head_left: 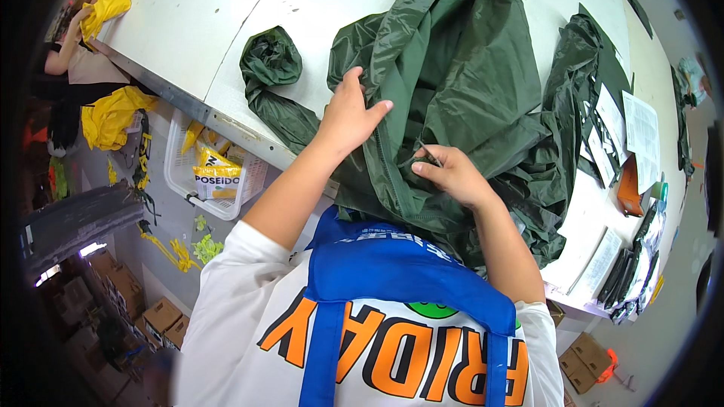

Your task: The person folds a green jacket on a white table. They smooth the fabric, fold the sleeves and body, then place the folded jacket into a plastic bag.

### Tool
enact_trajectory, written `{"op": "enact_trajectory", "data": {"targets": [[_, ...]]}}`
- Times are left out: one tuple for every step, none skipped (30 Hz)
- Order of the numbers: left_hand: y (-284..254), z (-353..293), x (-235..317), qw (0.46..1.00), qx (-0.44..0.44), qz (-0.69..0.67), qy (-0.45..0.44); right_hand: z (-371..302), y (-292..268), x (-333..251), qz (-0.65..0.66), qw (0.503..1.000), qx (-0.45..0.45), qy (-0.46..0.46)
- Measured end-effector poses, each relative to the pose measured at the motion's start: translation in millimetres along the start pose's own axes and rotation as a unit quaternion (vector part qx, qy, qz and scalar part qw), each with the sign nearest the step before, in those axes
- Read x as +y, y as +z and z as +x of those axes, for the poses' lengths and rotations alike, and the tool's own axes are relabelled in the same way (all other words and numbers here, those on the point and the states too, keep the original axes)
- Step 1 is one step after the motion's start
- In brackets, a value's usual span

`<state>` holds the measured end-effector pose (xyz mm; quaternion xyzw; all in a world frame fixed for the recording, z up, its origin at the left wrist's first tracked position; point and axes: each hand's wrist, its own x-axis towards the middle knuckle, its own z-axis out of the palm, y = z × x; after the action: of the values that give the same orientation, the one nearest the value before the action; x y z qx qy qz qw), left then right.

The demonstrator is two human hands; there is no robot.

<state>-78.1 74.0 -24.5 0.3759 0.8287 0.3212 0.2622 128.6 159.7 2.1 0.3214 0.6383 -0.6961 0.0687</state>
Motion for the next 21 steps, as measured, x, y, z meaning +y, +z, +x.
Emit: {"op": "enact_trajectory", "data": {"targets": [[0, 4, 1, 0.998, -0.052, -0.014, -0.045, -1, -3, -1, -0.007, 1.000, -0.003, 0.005], [0, 2, -1, 0.978, -0.086, -0.181, -0.063, -4, -7, -3, -0.001, 1.000, -0.007, 0.000], [0, -2, -6, 0.929, -0.118, -0.343, -0.079, -9, -10, -11, 0.050, 0.997, -0.011, 0.060], [1, -7, -9, 0.852, -0.149, -0.493, -0.096, -12, -9, -16, 0.058, 0.998, 0.001, 0.009], [-3, -16, 3, 0.823, -0.153, -0.539, -0.093, -15, -5, -21, 0.067, 0.997, 0.015, -0.042], [-9, -27, 19, 0.791, -0.155, -0.585, -0.091, -18, -3, -25, 0.080, 0.996, 0.014, -0.043], [-14, -38, 34, 0.758, -0.151, -0.629, -0.087, -21, 1, -31, 0.090, 0.995, 0.009, -0.046], [-12, -45, 40, 0.758, -0.131, -0.636, -0.061, -21, 4, -35, 0.101, 0.994, 0.005, -0.051], [-13, -50, 42, 0.786, -0.119, -0.606, -0.021, -21, 8, -35, 0.100, 0.993, 0.012, -0.061], [-14, -56, 44, 0.812, -0.106, -0.574, 0.019, -21, 12, -33, 0.099, 0.992, 0.019, -0.073], [-15, -59, 45, 0.835, -0.092, -0.539, 0.060, -20, 15, -30, 0.097, 0.991, 0.026, -0.084], [-20, -62, 44, 0.891, -0.085, -0.438, 0.079, -15, 17, -19, 0.066, 0.990, 0.043, -0.116], [-25, -64, 40, 0.935, -0.078, -0.332, 0.096, -15, 18, -17, 0.058, 0.989, 0.053, -0.125], [-31, -66, 36, 0.966, -0.070, -0.220, 0.113, -16, 19, -15, 0.049, 0.988, 0.064, -0.134], [-34, -67, 34, 0.984, -0.061, -0.106, 0.127, -17, 20, -14, 0.041, 0.986, 0.075, -0.143], [-33, -72, 37, 0.979, -0.021, -0.159, 0.124, -19, 21, -14, 0.044, 0.985, 0.080, -0.143], [-32, -74, 36, 0.981, -0.028, -0.158, 0.106, -21, 21, -16, 0.047, 0.985, 0.087, -0.143], [-32, -76, 34, 0.983, -0.035, -0.158, 0.087, -22, 22, -17, 0.051, 0.984, 0.094, -0.143], [-31, -77, 33, 0.984, -0.042, -0.158, 0.070, -22, 22, -17, 0.058, 0.983, 0.095, -0.148], [-26, -74, 26, 0.974, -0.070, -0.210, 0.055, -23, 22, -17, 0.066, 0.981, 0.097, -0.153], [-27, -74, 26, 0.973, -0.075, -0.209, 0.058, -23, 22, -17, 0.073, 0.980, 0.098, -0.158]]}}
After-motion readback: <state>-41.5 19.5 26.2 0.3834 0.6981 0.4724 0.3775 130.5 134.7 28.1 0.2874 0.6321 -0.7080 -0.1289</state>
